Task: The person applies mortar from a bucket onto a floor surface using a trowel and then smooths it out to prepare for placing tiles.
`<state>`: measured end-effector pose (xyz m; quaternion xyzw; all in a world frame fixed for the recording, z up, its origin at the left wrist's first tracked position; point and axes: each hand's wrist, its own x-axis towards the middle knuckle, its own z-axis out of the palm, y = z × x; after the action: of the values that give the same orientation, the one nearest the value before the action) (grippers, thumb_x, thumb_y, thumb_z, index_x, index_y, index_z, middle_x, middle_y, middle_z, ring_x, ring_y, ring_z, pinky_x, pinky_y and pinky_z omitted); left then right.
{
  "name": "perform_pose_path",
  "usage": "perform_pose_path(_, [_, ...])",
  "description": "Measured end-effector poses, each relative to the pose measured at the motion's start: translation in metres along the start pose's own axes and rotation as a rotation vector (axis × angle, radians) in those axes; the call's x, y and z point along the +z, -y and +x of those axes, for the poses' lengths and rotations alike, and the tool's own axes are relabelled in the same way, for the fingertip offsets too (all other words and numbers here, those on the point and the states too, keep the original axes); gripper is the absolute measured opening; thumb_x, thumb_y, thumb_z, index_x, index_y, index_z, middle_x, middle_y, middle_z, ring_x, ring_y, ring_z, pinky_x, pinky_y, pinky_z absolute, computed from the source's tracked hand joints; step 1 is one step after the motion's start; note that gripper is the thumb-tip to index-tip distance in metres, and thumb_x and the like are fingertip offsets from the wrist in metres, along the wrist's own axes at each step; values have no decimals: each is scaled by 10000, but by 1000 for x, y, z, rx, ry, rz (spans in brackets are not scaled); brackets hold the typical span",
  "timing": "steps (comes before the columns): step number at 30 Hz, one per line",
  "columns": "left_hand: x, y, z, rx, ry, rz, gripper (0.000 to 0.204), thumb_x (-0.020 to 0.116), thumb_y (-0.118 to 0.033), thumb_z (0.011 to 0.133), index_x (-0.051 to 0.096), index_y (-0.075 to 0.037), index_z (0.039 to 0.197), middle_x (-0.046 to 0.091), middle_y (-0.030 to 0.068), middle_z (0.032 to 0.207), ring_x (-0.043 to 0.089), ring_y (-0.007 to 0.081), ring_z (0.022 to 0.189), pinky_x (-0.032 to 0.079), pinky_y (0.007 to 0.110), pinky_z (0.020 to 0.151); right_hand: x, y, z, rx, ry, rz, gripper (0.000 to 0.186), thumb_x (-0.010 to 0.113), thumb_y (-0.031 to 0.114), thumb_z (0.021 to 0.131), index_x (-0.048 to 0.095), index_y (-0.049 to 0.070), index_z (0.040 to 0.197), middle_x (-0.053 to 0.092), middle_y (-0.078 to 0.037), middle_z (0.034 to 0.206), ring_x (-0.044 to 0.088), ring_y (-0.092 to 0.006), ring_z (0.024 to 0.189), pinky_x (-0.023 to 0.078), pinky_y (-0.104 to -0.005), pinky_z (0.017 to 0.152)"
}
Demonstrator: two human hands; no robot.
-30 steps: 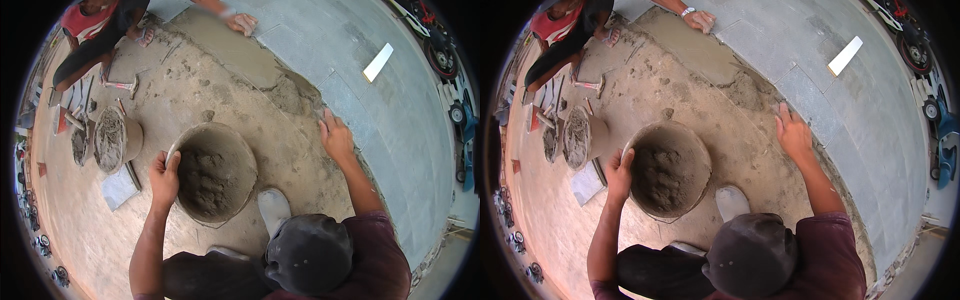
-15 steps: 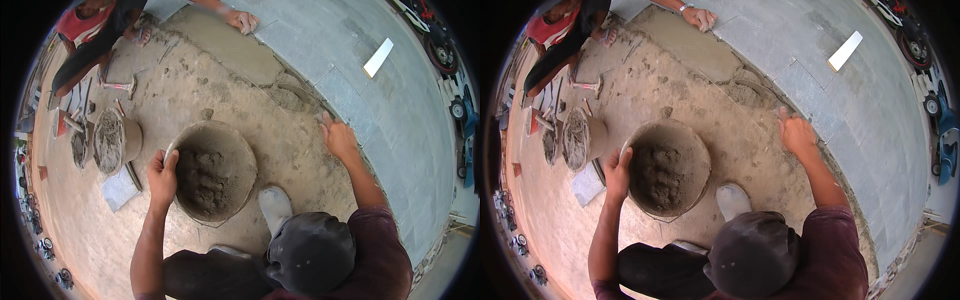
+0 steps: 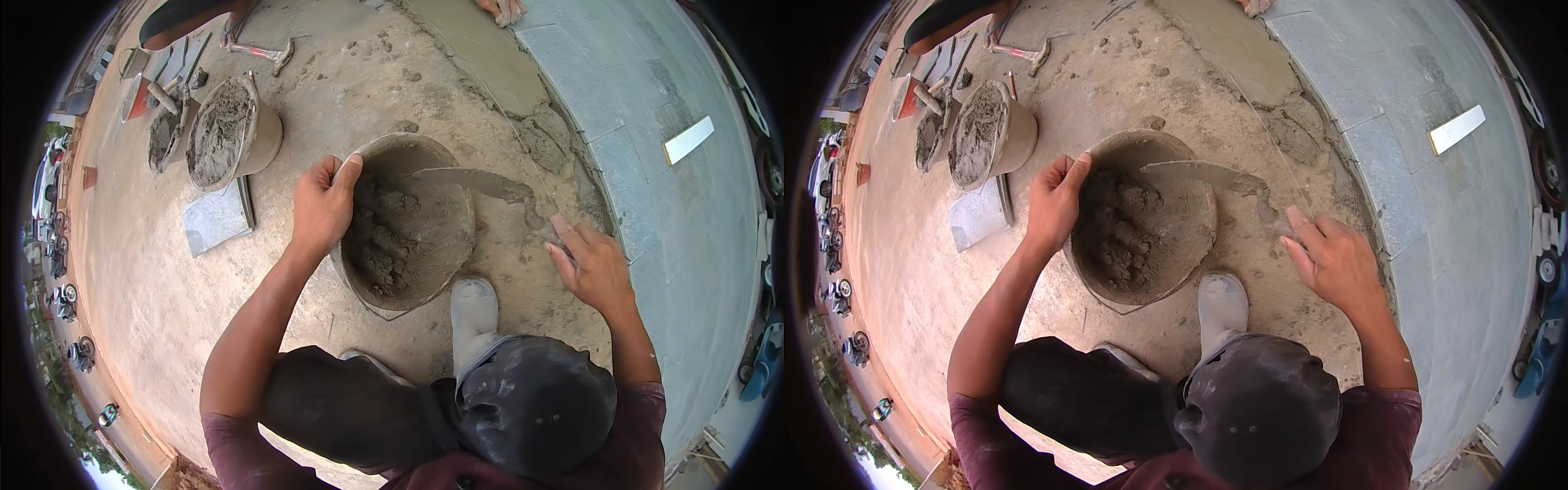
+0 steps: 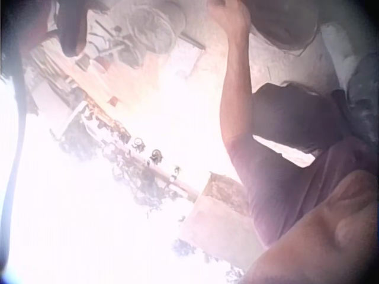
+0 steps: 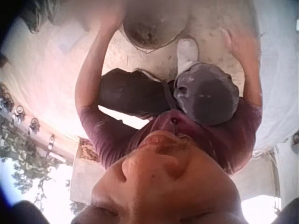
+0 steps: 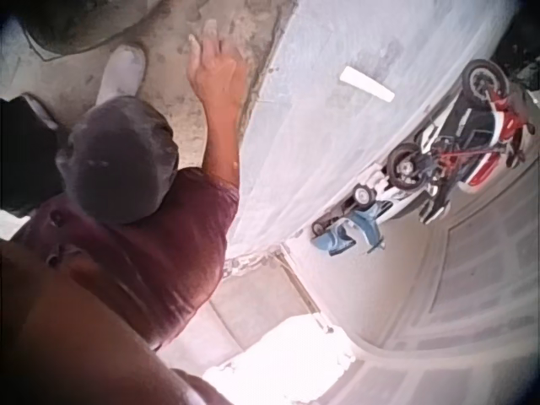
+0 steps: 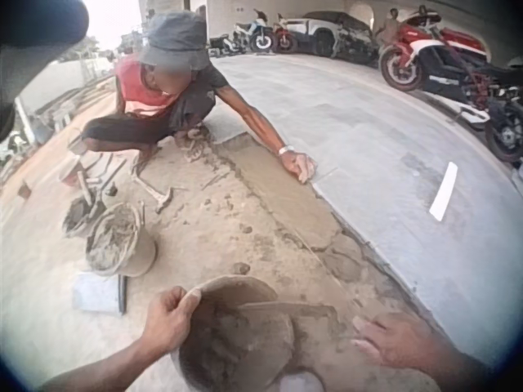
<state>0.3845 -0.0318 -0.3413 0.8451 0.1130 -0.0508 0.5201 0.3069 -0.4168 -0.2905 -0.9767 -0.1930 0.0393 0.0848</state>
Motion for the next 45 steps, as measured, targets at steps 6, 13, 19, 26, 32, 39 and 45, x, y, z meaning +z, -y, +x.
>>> perform_pose_path(6, [14,-15,-4,41,-16,29,502,639,-320,1047,404,-59,689,343,-55,648,310,61,650,281,325,552,40,52,80,-138,229,-138,471,577,378,1036,592,31,1353,673,-227,831,710,-363,761,558,-479,666])
perform_pose_path(13, [8,-5,-4,117,-11,72,495,635,-309,1047,410,-40,698,335,-38,641,309,72,649,300,337,554,62,55,82,-181,677,268,389,544,342,1061,610,-26,1164,662,-283,801,673,-480,788,519,-549,722])
perform_pose_path(19, [25,-14,-3,149,-3,0,471,639,-271,1045,425,-39,696,346,-44,642,317,69,654,303,332,554,82,48,61,-99,697,789,375,562,330,1061,625,-39,1063,598,-236,730,600,-386,693,467,-500,686])
perform_pose_path(26, [26,-12,-1,125,2,-27,470,640,-291,1044,447,-35,700,370,-42,643,338,69,655,315,324,561,61,56,51,179,950,1052,395,544,391,1087,614,3,1062,586,-78,688,554,-166,546,459,-352,512])
perform_pose_path(32, [21,-22,1,73,14,56,450,622,-316,1021,540,32,747,487,134,604,433,179,602,417,408,594,65,47,53,240,1011,1116,384,524,408,1099,608,37,1054,567,-12,682,562,-81,547,446,-293,477])
perform_pose_path(39, [18,-17,6,86,5,62,464,618,-332,1019,545,38,749,495,149,607,442,196,595,420,416,597,60,34,50,232,1007,1157,346,516,369,1108,606,46,1023,571,0,691,560,-76,545,454,-273,499])
perform_pose_path(45, [10,-11,4,53,-12,48,455,628,-330,1020,558,24,743,501,110,603,453,169,601,420,399,594,47,32,46,248,789,1009,347,547,361,1096,633,26,1070,591,-26,687,597,-113,568,475,-302,510])
